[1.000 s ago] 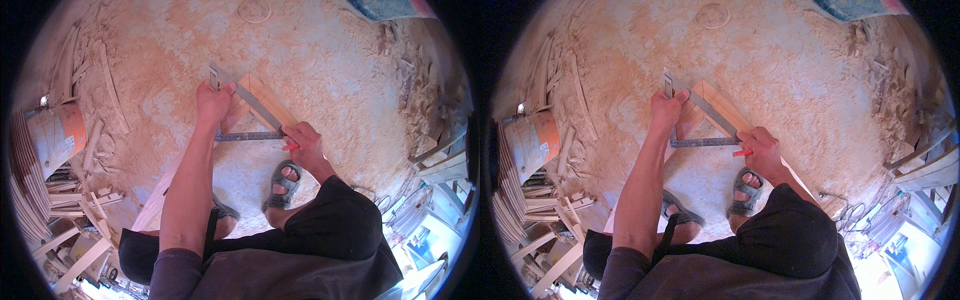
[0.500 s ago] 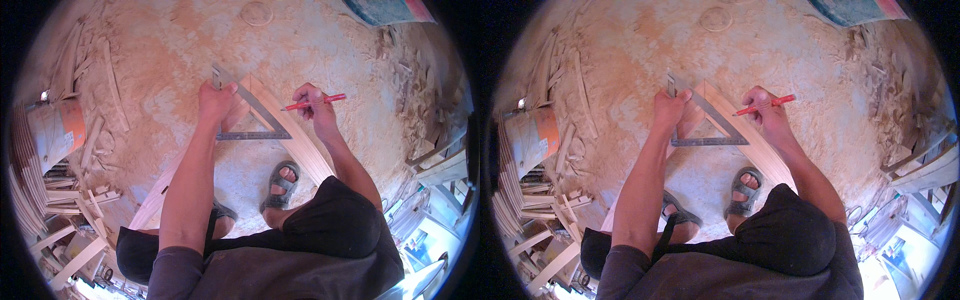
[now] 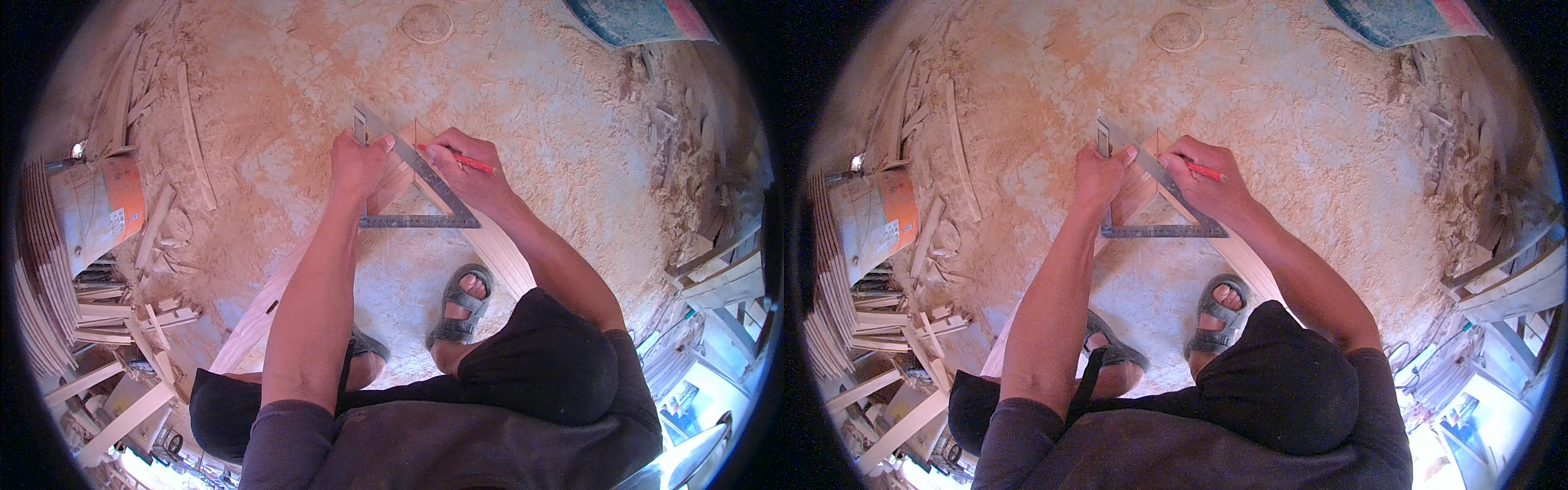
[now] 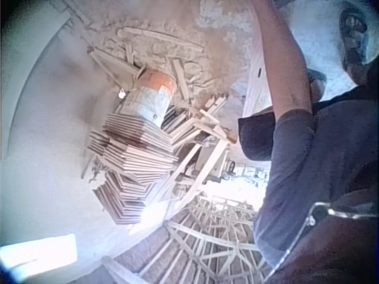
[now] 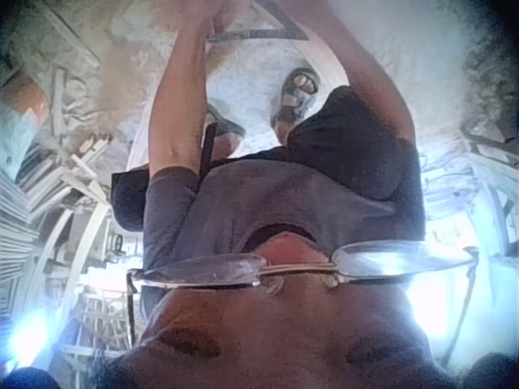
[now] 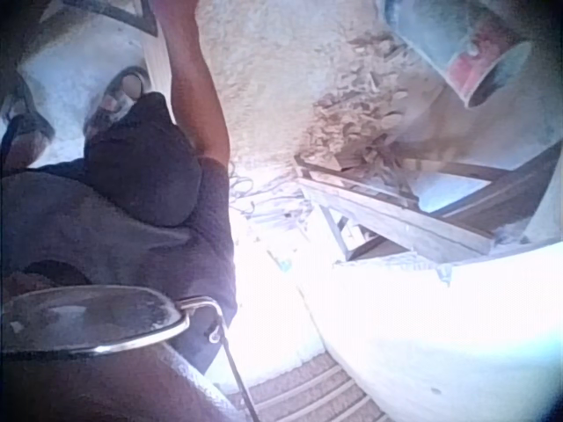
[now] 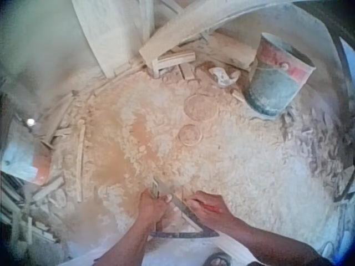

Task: The person aligns two pieces of wood on the floor, uses a square tool and a pencil to mark lines on the wood, and checks the alignment multiple times.

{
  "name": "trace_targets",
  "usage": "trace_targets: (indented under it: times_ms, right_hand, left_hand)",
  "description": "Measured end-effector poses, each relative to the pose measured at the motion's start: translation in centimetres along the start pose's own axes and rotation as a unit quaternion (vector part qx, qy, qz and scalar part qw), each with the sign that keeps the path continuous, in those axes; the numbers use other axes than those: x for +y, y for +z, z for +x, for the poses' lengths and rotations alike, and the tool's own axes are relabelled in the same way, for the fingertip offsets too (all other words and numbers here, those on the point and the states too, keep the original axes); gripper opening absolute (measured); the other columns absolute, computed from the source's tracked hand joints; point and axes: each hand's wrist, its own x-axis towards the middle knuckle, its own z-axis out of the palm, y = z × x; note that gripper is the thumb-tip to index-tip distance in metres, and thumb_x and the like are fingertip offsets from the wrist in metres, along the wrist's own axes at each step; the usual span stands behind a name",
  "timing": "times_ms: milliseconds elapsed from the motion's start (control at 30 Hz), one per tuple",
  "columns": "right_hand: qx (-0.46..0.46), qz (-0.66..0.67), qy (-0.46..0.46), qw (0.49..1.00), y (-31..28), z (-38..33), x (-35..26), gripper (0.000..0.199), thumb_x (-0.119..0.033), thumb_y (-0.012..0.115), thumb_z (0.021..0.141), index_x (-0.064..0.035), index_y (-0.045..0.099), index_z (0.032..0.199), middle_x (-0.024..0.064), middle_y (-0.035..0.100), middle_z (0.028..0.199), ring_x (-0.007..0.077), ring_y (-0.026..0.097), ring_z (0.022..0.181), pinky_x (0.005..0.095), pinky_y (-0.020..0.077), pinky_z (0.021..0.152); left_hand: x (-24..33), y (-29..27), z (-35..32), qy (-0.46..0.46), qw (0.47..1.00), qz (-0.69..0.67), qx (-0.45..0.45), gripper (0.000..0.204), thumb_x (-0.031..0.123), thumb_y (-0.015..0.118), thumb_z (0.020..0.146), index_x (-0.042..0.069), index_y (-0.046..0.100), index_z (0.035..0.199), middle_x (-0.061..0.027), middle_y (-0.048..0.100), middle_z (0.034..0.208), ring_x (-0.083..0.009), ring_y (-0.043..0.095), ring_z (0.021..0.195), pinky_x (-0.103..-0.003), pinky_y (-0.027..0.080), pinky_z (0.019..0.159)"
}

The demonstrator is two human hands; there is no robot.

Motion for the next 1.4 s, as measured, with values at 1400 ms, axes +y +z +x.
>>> trace_targets:
  times_ms: [1400]
  right_hand:
    - [-0.001,-0.102,-0.091,0.991,1.4,0.0,-0.5,0.014,-0.017,0.065,0.095,-0.0054,0.063,0.088,0.0154,0.064,0.076,0.0331,0.067,0.067,0.0412,0.0518,0.061]
  left_hand:
    - [-0.5,0.0,0.4,-0.001,1.0,-0.025,-0.003,0.032,0.022,0.085,0.08,-0.003,0.07,0.092,-0.0195,0.075,0.09,-0.0298,0.073,0.085,-0.042,0.056,0.076]
